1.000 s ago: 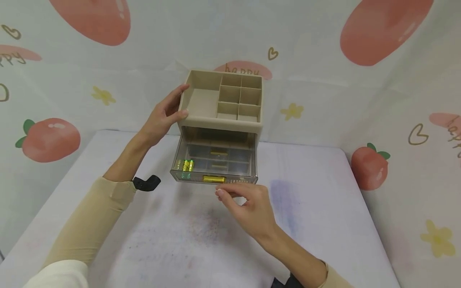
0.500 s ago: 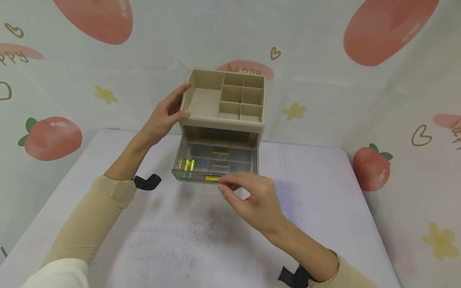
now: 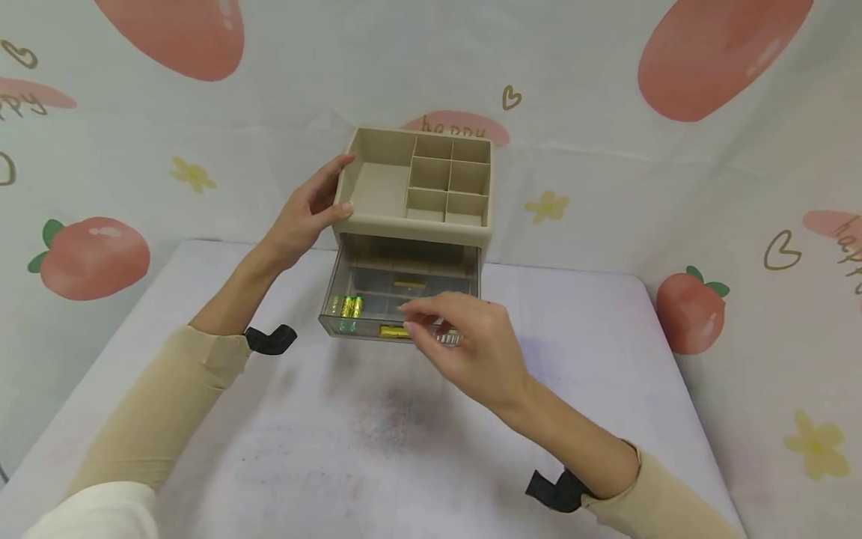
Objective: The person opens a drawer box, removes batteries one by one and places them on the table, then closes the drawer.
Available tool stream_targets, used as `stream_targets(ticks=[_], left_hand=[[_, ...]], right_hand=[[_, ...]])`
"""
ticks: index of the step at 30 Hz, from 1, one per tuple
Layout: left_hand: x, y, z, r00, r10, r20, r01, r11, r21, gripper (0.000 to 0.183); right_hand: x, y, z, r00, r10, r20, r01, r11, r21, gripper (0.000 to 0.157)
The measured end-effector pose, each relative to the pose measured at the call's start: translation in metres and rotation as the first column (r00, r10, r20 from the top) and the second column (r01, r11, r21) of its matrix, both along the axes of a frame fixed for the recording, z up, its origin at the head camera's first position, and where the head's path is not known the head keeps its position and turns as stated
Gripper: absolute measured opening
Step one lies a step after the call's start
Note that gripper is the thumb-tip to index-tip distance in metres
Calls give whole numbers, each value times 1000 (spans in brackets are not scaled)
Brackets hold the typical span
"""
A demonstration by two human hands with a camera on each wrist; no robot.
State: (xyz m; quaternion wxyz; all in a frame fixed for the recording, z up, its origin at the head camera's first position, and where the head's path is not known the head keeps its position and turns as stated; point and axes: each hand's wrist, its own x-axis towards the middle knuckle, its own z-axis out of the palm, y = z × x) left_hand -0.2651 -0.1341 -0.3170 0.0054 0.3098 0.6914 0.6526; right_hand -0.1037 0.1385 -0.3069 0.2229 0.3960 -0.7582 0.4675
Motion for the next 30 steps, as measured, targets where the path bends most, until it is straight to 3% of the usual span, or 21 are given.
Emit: stream_targets(ticks=[8,12,19,25,30], left_hand=[[-2,1,1,1000,-12,8,11,1000,8,66],[-2,1,1,1000,-17,15,17,1000,6,66],[-1,0,1,1000,-6,25,5,1000,16,66],[-1,0,-1,1000,7,16,-7,1000,8,67],[-1,1,-1,1000,7,16,-7,1000,18,67]], right_hand=[[-9,1,7,998,-40,42,36,996,77,21],[-13,0,9,991,-49,121,38,995,90,23],[-22,-3,15,944,-105,313,56,985,163,20],[-30,-4,18,903,-144,406,49,971,234,21],[-35,-7,19,883,-161,441,44,963,264,22]])
